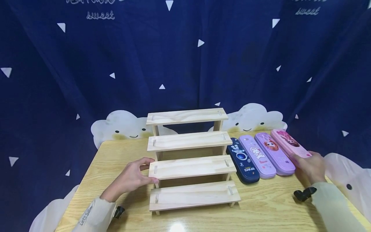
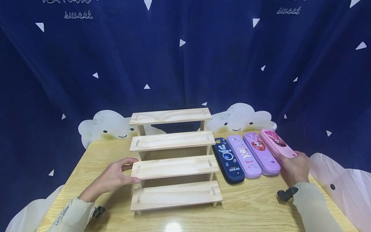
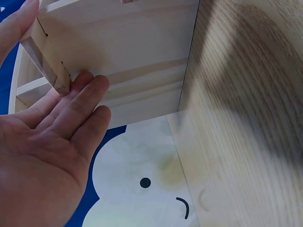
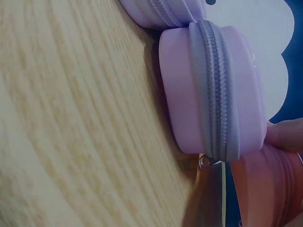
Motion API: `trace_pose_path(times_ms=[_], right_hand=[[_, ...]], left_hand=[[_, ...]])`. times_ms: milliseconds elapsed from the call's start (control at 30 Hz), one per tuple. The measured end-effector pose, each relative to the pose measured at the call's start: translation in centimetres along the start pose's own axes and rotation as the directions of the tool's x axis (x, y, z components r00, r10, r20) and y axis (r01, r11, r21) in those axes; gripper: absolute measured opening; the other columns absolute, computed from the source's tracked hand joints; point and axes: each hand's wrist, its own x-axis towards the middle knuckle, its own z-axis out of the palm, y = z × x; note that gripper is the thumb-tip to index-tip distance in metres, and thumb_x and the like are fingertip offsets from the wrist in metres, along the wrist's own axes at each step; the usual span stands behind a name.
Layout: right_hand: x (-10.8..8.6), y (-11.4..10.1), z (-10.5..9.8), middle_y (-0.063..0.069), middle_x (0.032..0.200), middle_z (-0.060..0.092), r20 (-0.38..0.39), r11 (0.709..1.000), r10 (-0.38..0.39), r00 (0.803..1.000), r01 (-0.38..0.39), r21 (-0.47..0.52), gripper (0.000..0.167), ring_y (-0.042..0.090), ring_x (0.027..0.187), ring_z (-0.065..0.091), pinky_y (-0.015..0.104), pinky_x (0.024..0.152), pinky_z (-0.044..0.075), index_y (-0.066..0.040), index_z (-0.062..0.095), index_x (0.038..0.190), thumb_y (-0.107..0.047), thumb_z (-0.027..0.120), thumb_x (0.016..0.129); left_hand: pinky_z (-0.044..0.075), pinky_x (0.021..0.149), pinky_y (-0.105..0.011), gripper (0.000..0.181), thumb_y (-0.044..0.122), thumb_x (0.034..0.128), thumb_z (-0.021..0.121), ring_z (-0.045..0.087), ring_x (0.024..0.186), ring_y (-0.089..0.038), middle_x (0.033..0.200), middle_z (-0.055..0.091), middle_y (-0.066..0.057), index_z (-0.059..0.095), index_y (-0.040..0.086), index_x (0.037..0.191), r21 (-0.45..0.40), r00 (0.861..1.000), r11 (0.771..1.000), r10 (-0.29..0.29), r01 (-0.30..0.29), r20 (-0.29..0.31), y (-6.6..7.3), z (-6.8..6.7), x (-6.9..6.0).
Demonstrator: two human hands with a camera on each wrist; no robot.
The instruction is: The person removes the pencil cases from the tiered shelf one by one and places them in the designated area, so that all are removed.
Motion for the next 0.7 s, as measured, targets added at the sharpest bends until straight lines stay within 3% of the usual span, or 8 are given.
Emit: trace_pose_path(times_ms=[567,633,700], right_hand=[[0.21,0.02,0.45,0.045,0.146,0.039,0.111,0.999,0.048,0.993,-0.049,0.008,0.102,0.054,0.126,0.046,0.064,0.11,0.04,0.022,0.026,0.147,-0.058,0.06,0.093],[0.21,0.13,0.5,0.045,0.14,0.044,0.111,1.0,0.027,0.993,-0.027,-0.001,0.099,0.051,0.119,0.052,0.06,0.103,0.046,0.023,0.03,0.144,-0.056,0.06,0.093],[0.19,0.31,0.48,0.04,0.122,0.06,0.115,1.0,0.002,0.993,-0.002,-0.001,0.095,0.041,0.103,0.063,0.044,0.089,0.055,0.024,0.033,0.142,-0.053,0.061,0.094]], left_hand=[[0.056,0.103,-0.044,0.076,0.034,0.0684,0.094,0.063,0.129,-0.035,0.138,0.064,-0.014,0.061,0.01,0.132,0.008,1.0,1.0,-0.007,0.007,-0.006,0.11,-0.06,-0.32],[0.056,0.103,-0.044,0.076,0.036,0.0675,0.095,0.063,0.128,-0.034,0.136,0.065,-0.013,0.061,0.011,0.131,0.008,1.0,1.0,-0.013,0.013,-0.011,0.08,-0.05,-0.33],[0.056,0.103,-0.044,0.077,0.036,0.0679,0.094,0.064,0.128,-0.034,0.136,0.065,-0.014,0.061,0.011,0.132,0.011,1.0,1.0,-0.006,0.006,-0.008,0.01,-0.08,-0.34]])
